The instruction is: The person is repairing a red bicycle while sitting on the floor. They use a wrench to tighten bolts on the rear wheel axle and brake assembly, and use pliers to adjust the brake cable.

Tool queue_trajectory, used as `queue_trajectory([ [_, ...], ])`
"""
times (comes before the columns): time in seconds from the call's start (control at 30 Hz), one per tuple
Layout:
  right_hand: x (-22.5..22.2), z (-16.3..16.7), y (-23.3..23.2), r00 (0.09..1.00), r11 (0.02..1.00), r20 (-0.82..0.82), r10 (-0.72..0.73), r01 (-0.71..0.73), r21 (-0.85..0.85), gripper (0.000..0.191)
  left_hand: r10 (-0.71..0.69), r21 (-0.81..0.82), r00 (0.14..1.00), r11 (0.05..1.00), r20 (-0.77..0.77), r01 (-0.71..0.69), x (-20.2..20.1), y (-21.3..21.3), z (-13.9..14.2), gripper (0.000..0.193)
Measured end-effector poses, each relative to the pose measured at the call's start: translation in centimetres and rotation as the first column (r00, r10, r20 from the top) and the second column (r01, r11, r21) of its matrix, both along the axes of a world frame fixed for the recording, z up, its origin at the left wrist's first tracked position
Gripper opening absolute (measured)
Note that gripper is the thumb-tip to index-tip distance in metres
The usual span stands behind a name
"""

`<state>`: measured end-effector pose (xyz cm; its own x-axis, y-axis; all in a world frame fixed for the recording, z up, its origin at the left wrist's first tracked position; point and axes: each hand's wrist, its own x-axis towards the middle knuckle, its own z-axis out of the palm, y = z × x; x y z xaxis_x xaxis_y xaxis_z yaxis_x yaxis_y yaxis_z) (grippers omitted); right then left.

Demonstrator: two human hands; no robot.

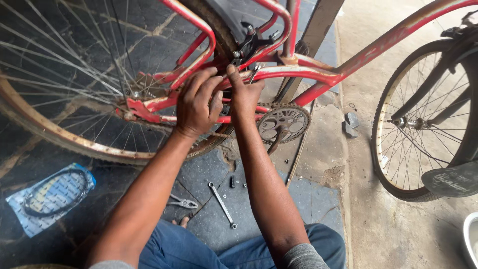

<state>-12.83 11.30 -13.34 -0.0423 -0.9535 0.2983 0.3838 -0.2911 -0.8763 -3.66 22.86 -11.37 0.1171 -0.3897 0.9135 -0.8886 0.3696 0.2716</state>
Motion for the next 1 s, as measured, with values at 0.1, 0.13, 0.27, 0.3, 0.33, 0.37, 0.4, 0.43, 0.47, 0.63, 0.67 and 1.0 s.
queue_trajectory([
  [0.1,0.0,-0.1,-0.1,1.000,1.000,-0.007,-0.005,0.005,-0.023,0.086,-0.093,0.247,0.967,0.957,-0.237,0.152,0.7,-2.6,-0.1,0.052],
  [0.13,-0.1,-0.2,-0.1,1.000,0.999,0.005,0.001,-0.001,-0.033,0.087,-0.070,0.310,0.974,0.941,-0.215,0.136,1.2,-3.8,0.2,0.060],
  [0.27,-0.4,-0.1,0.2,0.998,0.998,-0.055,-0.042,0.040,-0.039,0.090,-0.028,0.615,0.937,0.748,-0.348,0.251,3.2,-8.0,1.8,0.090],
  [0.3,-0.5,0.0,0.3,0.999,0.999,-0.038,-0.023,0.021,-0.043,0.091,0.018,0.679,0.960,0.710,-0.281,0.185,3.3,-8.7,2.1,0.093],
  [0.33,-0.6,0.1,0.4,1.000,0.999,-0.018,-0.005,0.004,-0.052,0.091,0.058,0.734,0.977,0.669,-0.207,0.116,3.3,-9.3,2.5,0.097],
  [0.37,-0.7,0.3,0.5,1.000,0.999,-0.021,-0.010,0.009,-0.045,0.093,0.090,0.779,0.988,0.625,-0.125,0.042,3.2,-9.7,2.9,0.102],
  [0.4,-0.8,0.5,0.6,1.000,0.999,-0.027,-0.016,0.015,-0.035,0.095,0.158,0.808,0.969,0.585,-0.192,0.064,3.0,-10.0,3.2,0.106],
  [0.43,-0.8,0.7,0.8,0.999,1.000,-0.033,-0.018,0.017,-0.020,0.097,0.232,0.836,0.940,0.541,-0.252,0.091,2.8,-10.2,3.4,0.110],
  [0.47,-0.9,0.9,0.9,1.000,1.000,-0.006,0.011,-0.011,-0.022,0.095,0.307,0.860,0.902,0.496,-0.304,0.121,2.7,-10.3,3.5,0.115],
  [0.63,-2.0,1.5,2.2,0.999,0.994,-0.021,0.035,-0.037,-0.107,0.080,-0.005,0.641,0.911,0.709,-0.412,0.294,2.6,-10.0,3.3,0.121],
  [0.67,-2.4,1.5,2.6,0.998,0.997,-0.016,0.062,-0.063,-0.053,0.074,-0.057,0.597,0.923,0.748,-0.380,0.291,2.7,-9.9,3.1,0.120],
  [1.0,-3.6,1.9,1.8,0.970,0.979,-0.138,0.199,-0.192,0.061,0.031,0.066,0.662,0.944,0.729,-0.324,0.176,2.2,-9.8,3.2,0.105],
])
